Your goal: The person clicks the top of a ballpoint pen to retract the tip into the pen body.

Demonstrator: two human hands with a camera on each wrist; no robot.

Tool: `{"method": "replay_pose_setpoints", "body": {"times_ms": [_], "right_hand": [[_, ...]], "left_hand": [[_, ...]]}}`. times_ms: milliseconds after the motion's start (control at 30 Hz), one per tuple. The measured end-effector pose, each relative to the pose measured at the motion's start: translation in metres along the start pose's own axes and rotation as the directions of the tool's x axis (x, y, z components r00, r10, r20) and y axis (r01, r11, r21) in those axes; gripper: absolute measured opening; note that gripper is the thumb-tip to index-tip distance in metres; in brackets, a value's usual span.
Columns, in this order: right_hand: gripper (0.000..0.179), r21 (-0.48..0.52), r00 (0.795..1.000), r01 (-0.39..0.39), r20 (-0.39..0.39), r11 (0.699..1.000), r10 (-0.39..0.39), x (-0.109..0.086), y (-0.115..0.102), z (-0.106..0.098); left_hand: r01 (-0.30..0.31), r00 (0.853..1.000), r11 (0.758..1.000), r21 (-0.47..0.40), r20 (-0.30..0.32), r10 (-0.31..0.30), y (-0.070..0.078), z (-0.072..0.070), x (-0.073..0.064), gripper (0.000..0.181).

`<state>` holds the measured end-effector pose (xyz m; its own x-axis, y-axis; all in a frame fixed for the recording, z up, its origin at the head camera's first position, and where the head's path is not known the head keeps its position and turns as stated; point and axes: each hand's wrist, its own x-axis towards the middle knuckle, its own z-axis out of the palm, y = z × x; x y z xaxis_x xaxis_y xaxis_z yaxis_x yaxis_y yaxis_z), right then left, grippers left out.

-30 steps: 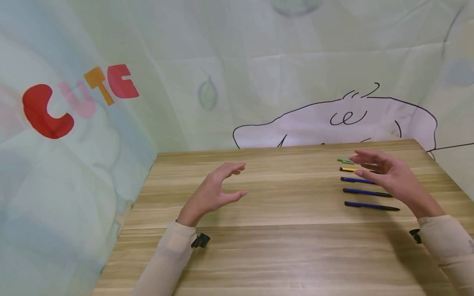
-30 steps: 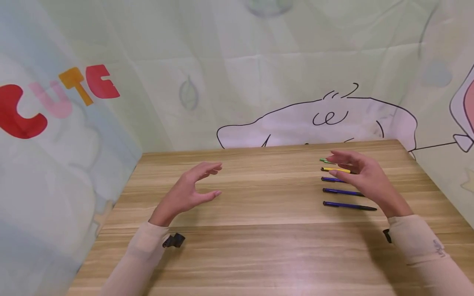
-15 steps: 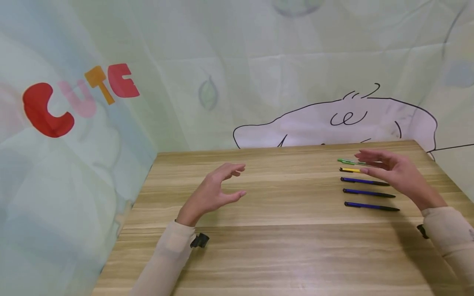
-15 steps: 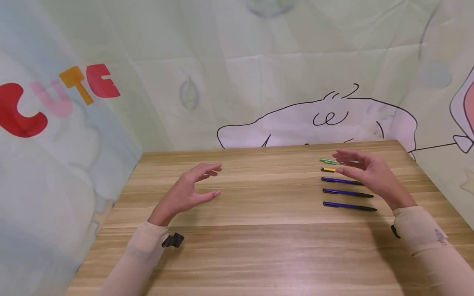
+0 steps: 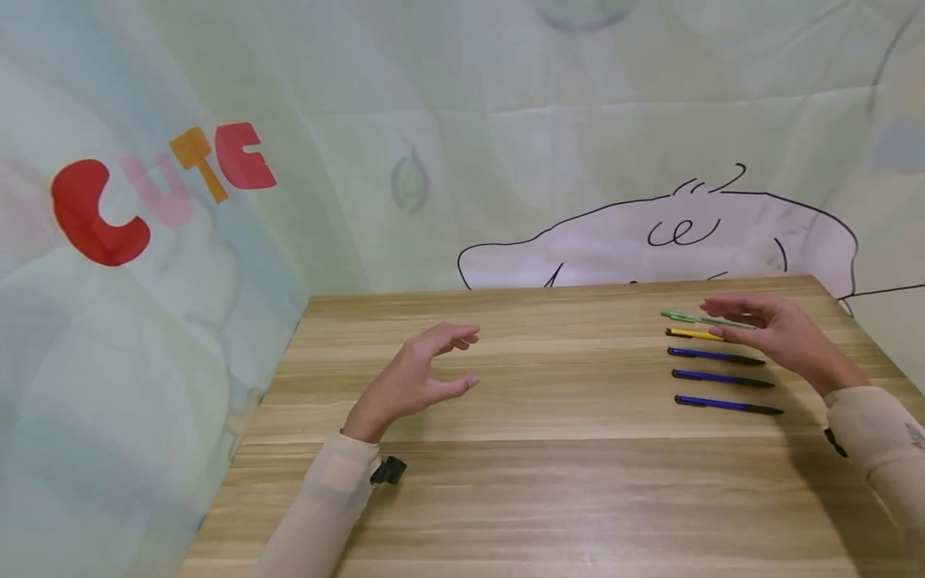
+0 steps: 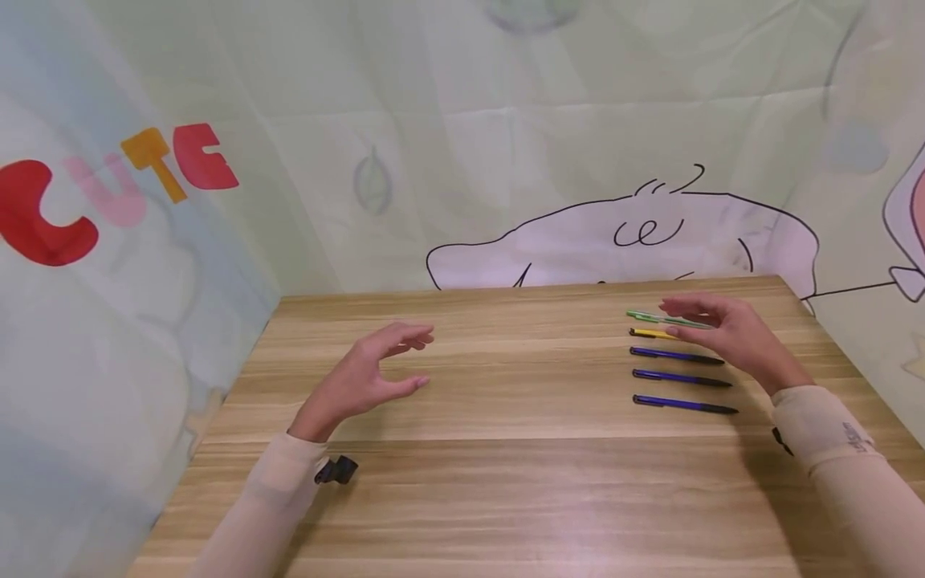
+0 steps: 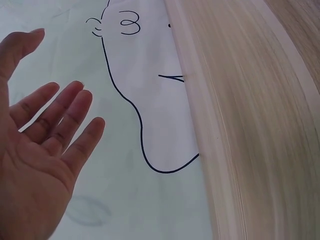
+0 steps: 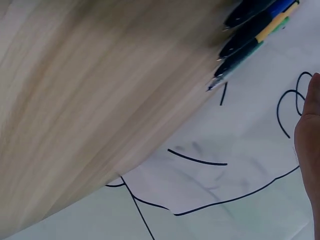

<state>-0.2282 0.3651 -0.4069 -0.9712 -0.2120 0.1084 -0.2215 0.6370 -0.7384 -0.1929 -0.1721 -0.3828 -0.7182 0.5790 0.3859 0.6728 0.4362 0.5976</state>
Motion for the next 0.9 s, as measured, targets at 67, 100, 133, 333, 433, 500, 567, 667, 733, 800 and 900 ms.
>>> {"method": "replay_pose_setpoints", "body": {"times_ms": [67, 100, 133, 333, 433, 500, 567, 667, 733, 800, 900], "right_hand": [[0.049, -0.006, 1.000, -0.014, 0.009, 1.000, 0.014, 0.001, 0.006, -0.001], [0.049, -0.008, 1.000, -0.020, 0.013, 1.000, 0.020, 0.002, 0.008, -0.002], [0.049, -0.012, 1.000, -0.023, 0.017, 1.000, 0.023, 0.003, 0.011, -0.003], [0.048, -0.062, 0.999, -0.030, 0.032, 0.998, 0.032, 0.011, 0.026, -0.006], [0.046, -0.084, 0.998, -0.044, 0.050, 0.996, 0.048, 0.015, 0.031, -0.008], [0.046, -0.100, 0.996, -0.054, 0.067, 0.993, 0.061, 0.018, 0.034, -0.010], [0.046, -0.122, 0.994, -0.063, 0.084, 0.991, 0.073, 0.021, 0.038, -0.011], [0.047, -0.153, 0.990, -0.079, 0.107, 0.985, 0.095, 0.025, 0.043, -0.013], [0.048, -0.160, 0.987, -0.088, 0.121, 0.983, 0.108, 0.027, 0.045, -0.013], [0.047, -0.162, 0.984, -0.092, 0.135, 0.982, 0.114, 0.029, 0.046, -0.013], [0.045, -0.161, 0.983, -0.089, 0.144, 0.983, 0.113, 0.031, 0.048, -0.014]], "left_hand": [[-0.001, 1.000, 1.000, -0.007, 0.005, 0.001, -0.001, 0.001, 0.000, 0.066], [0.000, 1.000, 1.000, -0.009, 0.007, 0.000, -0.001, 0.001, 0.000, 0.066], [0.001, 1.000, 1.000, -0.010, 0.009, -0.001, -0.001, 0.001, 0.000, 0.065], [-0.002, 1.000, 1.000, 0.001, 0.019, 0.002, 0.000, 0.001, -0.001, 0.064], [-0.006, 1.000, 1.000, 0.013, 0.019, 0.005, 0.001, 0.000, -0.001, 0.065], [-0.009, 1.000, 1.000, 0.015, 0.017, 0.008, 0.002, 0.000, -0.001, 0.065], [-0.012, 1.000, 1.000, 0.019, 0.014, 0.011, 0.002, 0.000, -0.001, 0.065], [-0.018, 1.000, 1.000, 0.024, 0.015, 0.018, 0.001, 0.001, -0.001, 0.064], [-0.020, 1.000, 0.999, 0.033, 0.017, 0.020, 0.000, 0.002, -0.001, 0.063], [-0.022, 1.000, 0.999, 0.038, 0.021, 0.021, 0.000, 0.003, -0.001, 0.063], [-0.024, 0.999, 0.999, 0.042, 0.026, 0.023, 0.000, 0.003, 0.000, 0.061]]}}
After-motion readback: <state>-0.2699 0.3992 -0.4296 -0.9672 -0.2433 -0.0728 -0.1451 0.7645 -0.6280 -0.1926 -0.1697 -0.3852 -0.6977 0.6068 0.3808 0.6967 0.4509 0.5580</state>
